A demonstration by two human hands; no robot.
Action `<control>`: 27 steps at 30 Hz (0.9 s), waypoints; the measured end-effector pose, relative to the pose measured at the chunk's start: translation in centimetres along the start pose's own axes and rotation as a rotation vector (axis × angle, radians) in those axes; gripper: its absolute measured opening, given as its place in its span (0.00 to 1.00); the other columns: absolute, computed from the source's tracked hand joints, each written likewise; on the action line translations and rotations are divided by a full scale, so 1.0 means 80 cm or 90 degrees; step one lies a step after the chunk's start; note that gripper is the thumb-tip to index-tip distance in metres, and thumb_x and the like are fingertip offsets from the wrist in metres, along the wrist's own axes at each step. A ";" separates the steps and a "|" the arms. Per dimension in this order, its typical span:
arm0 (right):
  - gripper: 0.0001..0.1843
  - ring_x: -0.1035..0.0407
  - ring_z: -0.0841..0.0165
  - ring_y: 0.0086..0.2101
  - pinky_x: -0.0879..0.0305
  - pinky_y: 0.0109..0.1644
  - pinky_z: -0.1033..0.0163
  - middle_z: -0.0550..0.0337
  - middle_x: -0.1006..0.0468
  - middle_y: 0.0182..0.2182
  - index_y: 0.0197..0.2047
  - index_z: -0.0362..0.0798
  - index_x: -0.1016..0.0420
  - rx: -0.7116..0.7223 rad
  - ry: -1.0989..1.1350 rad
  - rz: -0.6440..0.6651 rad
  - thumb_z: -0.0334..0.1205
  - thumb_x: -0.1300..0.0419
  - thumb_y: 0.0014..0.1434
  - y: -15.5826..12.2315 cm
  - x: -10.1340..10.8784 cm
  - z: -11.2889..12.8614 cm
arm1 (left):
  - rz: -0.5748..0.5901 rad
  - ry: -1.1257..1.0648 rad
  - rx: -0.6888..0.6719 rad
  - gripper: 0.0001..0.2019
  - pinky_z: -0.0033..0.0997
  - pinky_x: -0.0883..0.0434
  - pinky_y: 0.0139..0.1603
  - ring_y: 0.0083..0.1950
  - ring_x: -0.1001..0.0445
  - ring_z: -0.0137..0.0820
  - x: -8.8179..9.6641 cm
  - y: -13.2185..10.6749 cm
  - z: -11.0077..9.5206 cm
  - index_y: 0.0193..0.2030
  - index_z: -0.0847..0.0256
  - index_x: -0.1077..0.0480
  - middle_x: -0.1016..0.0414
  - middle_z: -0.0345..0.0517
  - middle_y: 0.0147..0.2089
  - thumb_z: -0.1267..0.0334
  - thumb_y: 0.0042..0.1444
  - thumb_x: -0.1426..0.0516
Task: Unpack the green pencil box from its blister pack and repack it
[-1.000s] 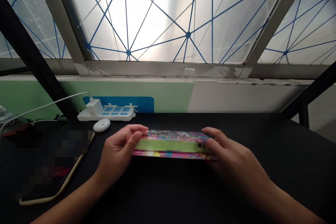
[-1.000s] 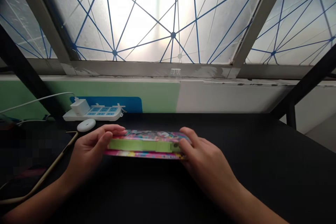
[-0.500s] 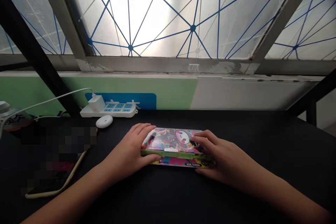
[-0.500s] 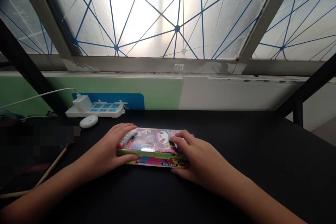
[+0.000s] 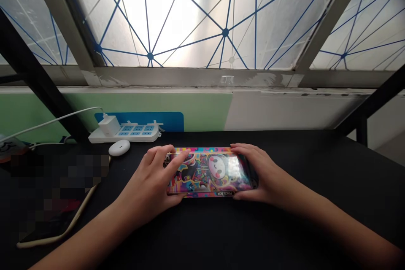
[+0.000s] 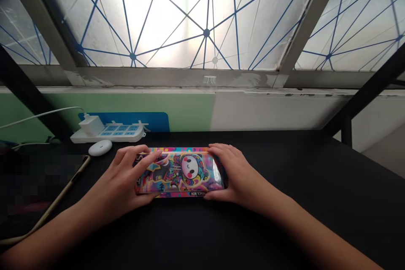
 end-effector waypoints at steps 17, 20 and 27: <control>0.33 0.33 0.49 0.51 0.38 0.55 0.42 0.49 0.28 0.50 0.53 0.55 0.39 -0.070 -0.020 -0.230 0.57 0.29 0.51 0.003 0.033 0.026 | -0.070 0.087 -0.109 0.31 0.60 0.57 0.70 0.67 0.35 0.55 0.018 0.006 -0.045 0.64 0.60 0.38 0.33 0.63 0.67 0.49 0.58 0.37; 0.30 0.33 0.50 0.50 0.40 0.56 0.42 0.51 0.27 0.48 0.55 0.56 0.38 -0.009 -0.072 -0.214 0.55 0.32 0.56 0.002 0.037 0.045 | -0.077 0.109 -0.129 0.27 0.67 0.65 0.71 0.71 0.42 0.57 0.025 0.008 -0.047 0.57 0.61 0.36 0.40 0.68 0.71 0.44 0.60 0.40; 0.28 0.27 0.56 0.45 0.48 0.62 0.40 0.53 0.22 0.46 0.63 0.56 0.42 0.075 -0.176 -0.217 0.44 0.37 0.62 -0.008 0.033 0.074 | -0.122 0.124 -0.142 0.13 0.57 0.38 0.63 0.53 0.23 0.48 0.043 0.006 -0.042 0.51 0.62 0.34 0.22 0.60 0.53 0.59 0.64 0.41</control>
Point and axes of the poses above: each hand's wrist, its own y-axis towards the middle knuckle, its own x-axis out of the back of the hand, z = x × y, the point moved 8 cm from there along y, towards the middle knuckle
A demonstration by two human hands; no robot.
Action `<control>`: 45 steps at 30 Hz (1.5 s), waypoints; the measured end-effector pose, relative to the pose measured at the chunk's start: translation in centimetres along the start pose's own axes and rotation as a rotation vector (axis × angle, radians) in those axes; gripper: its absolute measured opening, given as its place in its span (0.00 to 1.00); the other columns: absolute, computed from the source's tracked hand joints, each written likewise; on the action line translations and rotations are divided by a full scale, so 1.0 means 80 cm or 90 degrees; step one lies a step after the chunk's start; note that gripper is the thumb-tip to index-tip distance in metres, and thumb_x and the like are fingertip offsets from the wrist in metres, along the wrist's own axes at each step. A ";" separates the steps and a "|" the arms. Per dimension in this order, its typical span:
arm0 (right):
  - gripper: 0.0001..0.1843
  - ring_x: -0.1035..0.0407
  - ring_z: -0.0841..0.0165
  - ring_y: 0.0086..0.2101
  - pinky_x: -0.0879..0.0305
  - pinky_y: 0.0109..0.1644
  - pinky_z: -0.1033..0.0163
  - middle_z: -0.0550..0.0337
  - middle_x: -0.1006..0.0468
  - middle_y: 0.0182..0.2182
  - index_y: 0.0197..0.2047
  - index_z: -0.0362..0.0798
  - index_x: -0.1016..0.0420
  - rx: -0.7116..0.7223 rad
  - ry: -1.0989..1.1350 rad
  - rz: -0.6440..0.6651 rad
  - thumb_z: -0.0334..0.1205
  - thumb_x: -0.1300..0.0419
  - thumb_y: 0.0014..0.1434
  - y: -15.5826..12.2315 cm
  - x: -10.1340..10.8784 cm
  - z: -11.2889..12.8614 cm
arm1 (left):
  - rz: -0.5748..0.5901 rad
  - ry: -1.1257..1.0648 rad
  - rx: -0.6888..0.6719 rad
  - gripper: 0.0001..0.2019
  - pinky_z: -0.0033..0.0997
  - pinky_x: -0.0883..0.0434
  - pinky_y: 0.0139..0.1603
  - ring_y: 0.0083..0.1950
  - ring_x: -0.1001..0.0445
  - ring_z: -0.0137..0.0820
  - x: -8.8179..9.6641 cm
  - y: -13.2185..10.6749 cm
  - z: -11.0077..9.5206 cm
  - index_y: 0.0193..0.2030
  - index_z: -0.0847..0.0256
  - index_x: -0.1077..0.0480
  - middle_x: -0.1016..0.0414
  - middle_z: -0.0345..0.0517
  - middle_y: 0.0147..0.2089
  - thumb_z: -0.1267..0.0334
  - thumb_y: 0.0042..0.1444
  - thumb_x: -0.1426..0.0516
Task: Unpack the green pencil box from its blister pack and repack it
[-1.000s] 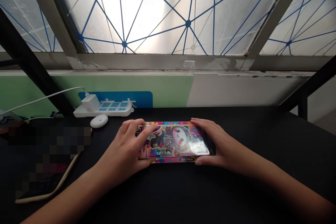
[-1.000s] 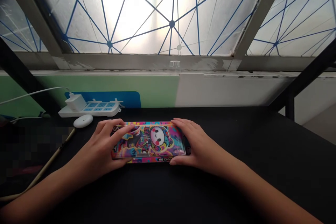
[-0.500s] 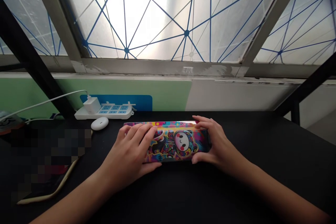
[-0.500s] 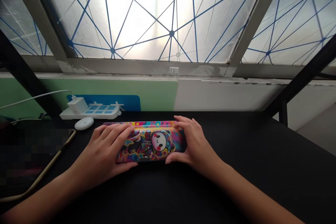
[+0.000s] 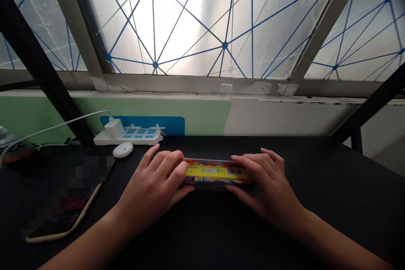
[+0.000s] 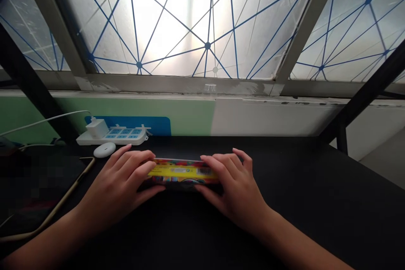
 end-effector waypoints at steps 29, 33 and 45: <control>0.43 0.47 0.50 0.68 0.44 0.67 0.39 0.57 0.43 0.70 0.74 0.62 0.50 0.080 0.108 0.381 0.63 0.40 0.61 -0.022 -0.065 0.002 | 0.390 -0.121 0.258 0.47 0.65 0.48 0.69 0.76 0.54 0.57 -0.086 -0.035 0.037 0.75 0.58 0.50 0.51 0.57 0.76 0.27 0.59 0.58; 0.30 0.39 0.49 0.64 0.38 0.64 0.39 0.62 0.34 0.66 0.67 0.69 0.37 0.005 0.106 0.476 0.60 0.42 0.64 -0.037 -0.048 -0.067 | 0.416 -0.143 0.266 0.49 0.65 0.50 0.70 0.76 0.57 0.56 -0.088 -0.037 0.038 0.76 0.59 0.52 0.56 0.56 0.77 0.25 0.58 0.60; 0.52 0.59 0.46 0.70 0.48 0.68 0.34 0.48 0.59 0.74 0.76 0.54 0.58 0.043 0.033 0.321 0.69 0.42 0.59 -0.007 -0.074 0.013 | 0.373 -0.121 0.175 0.43 0.64 0.45 0.69 0.76 0.55 0.57 -0.084 -0.025 0.021 0.75 0.56 0.50 0.55 0.59 0.77 0.30 0.63 0.58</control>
Point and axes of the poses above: each hand's wrist, its own y-axis towards the middle knuckle, its own x-axis out of the back of the hand, z = x × y, the point moved 8 cm from there along y, towards the middle knuckle
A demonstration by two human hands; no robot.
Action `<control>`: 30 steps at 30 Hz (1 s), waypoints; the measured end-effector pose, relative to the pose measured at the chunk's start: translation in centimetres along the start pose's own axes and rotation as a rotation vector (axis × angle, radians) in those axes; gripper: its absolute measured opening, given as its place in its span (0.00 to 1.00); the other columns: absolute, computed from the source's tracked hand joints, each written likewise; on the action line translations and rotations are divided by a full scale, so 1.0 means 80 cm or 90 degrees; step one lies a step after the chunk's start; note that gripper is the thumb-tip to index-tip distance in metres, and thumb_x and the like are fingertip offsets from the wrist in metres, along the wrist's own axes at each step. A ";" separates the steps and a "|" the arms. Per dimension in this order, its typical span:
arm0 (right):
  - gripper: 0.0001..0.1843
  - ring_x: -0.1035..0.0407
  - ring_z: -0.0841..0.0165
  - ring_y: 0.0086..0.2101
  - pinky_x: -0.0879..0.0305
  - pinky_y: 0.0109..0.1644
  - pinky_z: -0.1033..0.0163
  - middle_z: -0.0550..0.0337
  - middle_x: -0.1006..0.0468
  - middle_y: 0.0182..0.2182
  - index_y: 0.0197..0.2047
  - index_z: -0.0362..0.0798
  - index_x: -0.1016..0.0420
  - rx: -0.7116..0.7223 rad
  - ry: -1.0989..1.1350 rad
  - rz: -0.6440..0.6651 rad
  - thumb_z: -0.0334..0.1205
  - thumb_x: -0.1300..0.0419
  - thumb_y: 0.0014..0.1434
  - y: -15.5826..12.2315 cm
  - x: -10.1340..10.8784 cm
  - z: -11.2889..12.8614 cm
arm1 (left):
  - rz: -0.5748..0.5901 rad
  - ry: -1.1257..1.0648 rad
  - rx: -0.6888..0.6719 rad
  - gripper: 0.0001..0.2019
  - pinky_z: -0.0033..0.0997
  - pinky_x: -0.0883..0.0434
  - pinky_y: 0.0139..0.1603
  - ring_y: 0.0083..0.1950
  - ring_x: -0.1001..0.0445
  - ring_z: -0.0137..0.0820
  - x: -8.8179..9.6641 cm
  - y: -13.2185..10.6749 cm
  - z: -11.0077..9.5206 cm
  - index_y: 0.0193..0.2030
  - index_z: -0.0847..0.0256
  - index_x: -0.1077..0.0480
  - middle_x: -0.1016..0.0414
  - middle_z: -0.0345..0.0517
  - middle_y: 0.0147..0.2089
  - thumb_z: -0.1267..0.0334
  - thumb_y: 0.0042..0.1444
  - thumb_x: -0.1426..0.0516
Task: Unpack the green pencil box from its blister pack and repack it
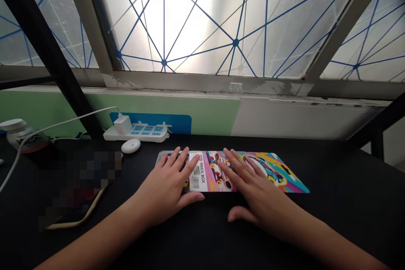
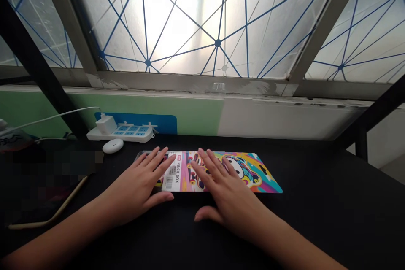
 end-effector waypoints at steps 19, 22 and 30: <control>0.64 0.69 0.37 0.70 0.50 0.67 0.30 0.48 0.79 0.74 0.75 0.60 0.78 0.043 0.026 -0.256 0.69 0.38 0.54 -0.034 0.059 -0.007 | 0.021 -0.023 -0.004 0.43 0.60 0.45 0.69 0.75 0.50 0.56 -0.001 -0.003 0.007 0.73 0.59 0.44 0.50 0.59 0.75 0.29 0.61 0.57; 0.61 0.67 0.40 0.70 0.50 0.67 0.31 0.46 0.75 0.75 0.76 0.58 0.75 0.022 -0.005 -0.148 0.63 0.36 0.57 -0.018 0.027 -0.004 | 0.007 -0.027 -0.002 0.42 0.60 0.44 0.69 0.74 0.49 0.56 0.001 -0.002 0.012 0.73 0.58 0.43 0.48 0.58 0.75 0.30 0.62 0.56; 0.36 0.47 0.51 0.67 0.42 0.66 0.38 0.52 0.44 0.71 0.74 0.57 0.48 -0.035 0.017 0.079 0.35 0.46 0.65 -0.019 -0.012 -0.059 | 0.016 -0.045 0.044 0.36 0.60 0.40 0.67 0.73 0.45 0.56 0.010 -0.001 0.034 0.69 0.54 0.37 0.43 0.54 0.73 0.33 0.65 0.58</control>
Point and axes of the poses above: each hand's wrist, its own y-axis towards the middle knuckle, its own x-axis out of the back of the hand, z = x × y, the point moved 8 cm from there along y, towards the middle knuckle
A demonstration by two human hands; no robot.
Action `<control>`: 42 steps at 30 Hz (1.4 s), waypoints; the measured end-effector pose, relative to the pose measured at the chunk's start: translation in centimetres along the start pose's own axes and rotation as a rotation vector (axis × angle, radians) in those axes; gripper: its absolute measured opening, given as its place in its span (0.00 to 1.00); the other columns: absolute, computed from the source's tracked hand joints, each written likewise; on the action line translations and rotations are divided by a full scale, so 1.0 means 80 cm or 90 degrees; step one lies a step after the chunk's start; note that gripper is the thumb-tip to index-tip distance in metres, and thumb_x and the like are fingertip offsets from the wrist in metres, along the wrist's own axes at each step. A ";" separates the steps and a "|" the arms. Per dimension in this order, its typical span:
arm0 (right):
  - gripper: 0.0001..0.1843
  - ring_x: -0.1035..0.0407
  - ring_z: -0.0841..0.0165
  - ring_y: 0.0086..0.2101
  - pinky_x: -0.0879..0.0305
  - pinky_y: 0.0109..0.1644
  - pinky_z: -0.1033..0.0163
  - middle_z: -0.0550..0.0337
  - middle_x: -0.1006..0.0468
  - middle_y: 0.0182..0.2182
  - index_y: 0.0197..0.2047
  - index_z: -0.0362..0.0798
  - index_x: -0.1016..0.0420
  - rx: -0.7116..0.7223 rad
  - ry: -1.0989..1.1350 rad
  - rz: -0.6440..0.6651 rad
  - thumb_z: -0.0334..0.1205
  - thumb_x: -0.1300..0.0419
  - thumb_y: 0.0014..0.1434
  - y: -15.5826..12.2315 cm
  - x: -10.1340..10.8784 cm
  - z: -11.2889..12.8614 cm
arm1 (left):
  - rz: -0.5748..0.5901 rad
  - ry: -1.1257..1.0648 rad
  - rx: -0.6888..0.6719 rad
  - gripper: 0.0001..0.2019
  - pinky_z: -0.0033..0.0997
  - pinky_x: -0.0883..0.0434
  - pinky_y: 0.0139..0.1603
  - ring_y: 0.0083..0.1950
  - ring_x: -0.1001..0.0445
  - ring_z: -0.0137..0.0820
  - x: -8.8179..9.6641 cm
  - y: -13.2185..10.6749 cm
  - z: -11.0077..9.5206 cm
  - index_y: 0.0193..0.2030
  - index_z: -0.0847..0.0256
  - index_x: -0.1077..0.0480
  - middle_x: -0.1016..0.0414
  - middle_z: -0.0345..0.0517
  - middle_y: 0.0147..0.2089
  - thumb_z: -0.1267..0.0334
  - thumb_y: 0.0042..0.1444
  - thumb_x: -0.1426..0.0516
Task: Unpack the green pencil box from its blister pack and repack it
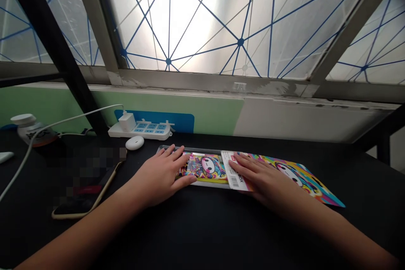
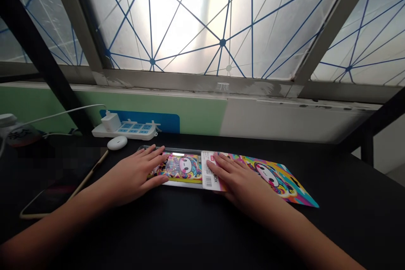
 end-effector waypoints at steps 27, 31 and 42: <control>0.33 0.45 0.53 0.67 0.46 0.70 0.47 0.46 0.37 0.68 0.70 0.44 0.41 0.145 0.200 -0.009 0.52 0.47 0.68 0.081 -0.012 0.226 | -0.080 -0.016 -0.010 0.26 0.54 0.40 0.66 0.70 0.39 0.52 0.000 0.006 -0.001 0.68 0.55 0.35 0.37 0.51 0.71 0.48 0.71 0.55; 0.22 0.36 0.57 0.61 0.41 0.65 0.52 0.49 0.28 0.61 0.61 0.46 0.31 0.171 0.226 -0.064 0.46 0.45 0.67 0.077 -0.005 0.223 | -0.079 -0.011 -0.020 0.26 0.55 0.41 0.67 0.72 0.41 0.52 -0.001 0.007 0.001 0.69 0.55 0.36 0.39 0.52 0.72 0.48 0.71 0.56; 0.14 0.26 0.57 0.37 0.34 0.35 0.58 0.49 0.21 0.40 0.40 0.46 0.22 -0.101 -0.046 0.113 0.49 0.38 0.60 0.102 0.054 0.042 | -0.067 0.004 -0.021 0.29 0.55 0.42 0.67 0.73 0.44 0.52 -0.011 0.009 0.007 0.70 0.55 0.38 0.41 0.51 0.73 0.44 0.70 0.58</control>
Point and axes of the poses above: each hand's wrist, its own y-axis towards the middle knuckle, its own x-axis out of the back of the hand, z = x × y, the point moved 8 cm from there along y, towards the middle knuckle
